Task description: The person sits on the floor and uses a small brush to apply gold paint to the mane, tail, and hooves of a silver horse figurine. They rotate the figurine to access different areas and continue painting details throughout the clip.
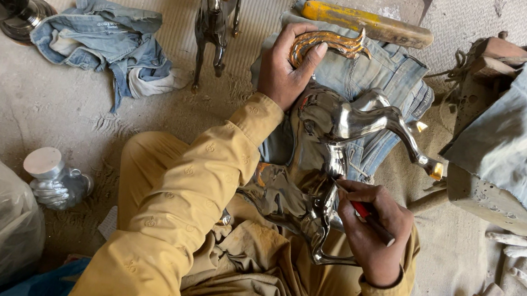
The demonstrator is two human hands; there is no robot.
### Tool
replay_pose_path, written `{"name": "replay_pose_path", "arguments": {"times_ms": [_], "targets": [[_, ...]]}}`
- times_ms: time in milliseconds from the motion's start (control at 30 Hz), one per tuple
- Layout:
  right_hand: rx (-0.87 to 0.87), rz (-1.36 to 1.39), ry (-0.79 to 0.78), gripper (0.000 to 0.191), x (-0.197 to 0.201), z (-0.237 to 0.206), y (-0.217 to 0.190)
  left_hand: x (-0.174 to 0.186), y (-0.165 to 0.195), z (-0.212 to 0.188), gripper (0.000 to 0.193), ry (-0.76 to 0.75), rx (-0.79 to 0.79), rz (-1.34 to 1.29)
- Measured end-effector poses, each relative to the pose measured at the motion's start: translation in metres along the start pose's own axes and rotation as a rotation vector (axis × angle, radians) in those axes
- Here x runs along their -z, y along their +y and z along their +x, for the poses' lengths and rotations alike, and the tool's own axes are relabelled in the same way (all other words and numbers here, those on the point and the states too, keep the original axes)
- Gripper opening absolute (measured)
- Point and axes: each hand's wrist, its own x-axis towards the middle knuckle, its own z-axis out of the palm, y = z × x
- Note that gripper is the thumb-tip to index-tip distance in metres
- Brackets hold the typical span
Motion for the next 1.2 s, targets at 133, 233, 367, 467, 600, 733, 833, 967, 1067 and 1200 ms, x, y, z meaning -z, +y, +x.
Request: {"name": "replay_pose_path", "arguments": {"times_ms": [133,233,367,467,600,733,833,967,1067,1200], "targets": [[0.011,-0.037,-0.049,0.008,0.003,-0.003,-0.001,0.0,0.0,0.0,0.03,0.0,-0.009,0.009],[-0.011,-0.033,-0.065,0.009,0.003,-0.005,-0.001,0.0,0.001,0.0,0.03,0.002,-0.01,-0.009],[0.036,-0.023,-0.034,0.008,0.003,-0.007,0.001,0.001,0.001,0.0,0.031,-0.007,0.006,-0.003],[0.084,-0.039,-0.028,0.01,0.003,-0.007,0.003,0.001,0.002,0.0,0.032,-0.009,-0.011,-0.006],[0.051,-0.043,-0.005,0.01,0.002,-0.009,0.004,0.001,0.002,0.0,0.032,-0.015,-0.006,-0.025],[0.063,-0.052,-0.001,0.011,0.002,-0.011,0.004,0.001,0.0,0.0,0.031,-0.009,0.001,0.004],[0.106,-0.052,0.013,0.013,0.0,-0.012,0.005,0.0,0.0,0.0,0.031,-0.01,-0.007,-0.029],[0.114,-0.066,0.014,0.014,-0.001,-0.014,0.006,0.0,0.001,0.0,0.03,-0.007,-0.005,-0.003],[0.104,-0.086,0.022,0.014,-0.001,-0.015,0.007,0.0,0.003,0.0,0.029,-0.004,-0.008,0.002],[0.11,-0.107,0.016,0.015,0.0,-0.013,0.007,0.0,0.003,0.001,0.028,-0.005,-0.02,-0.014]]}}
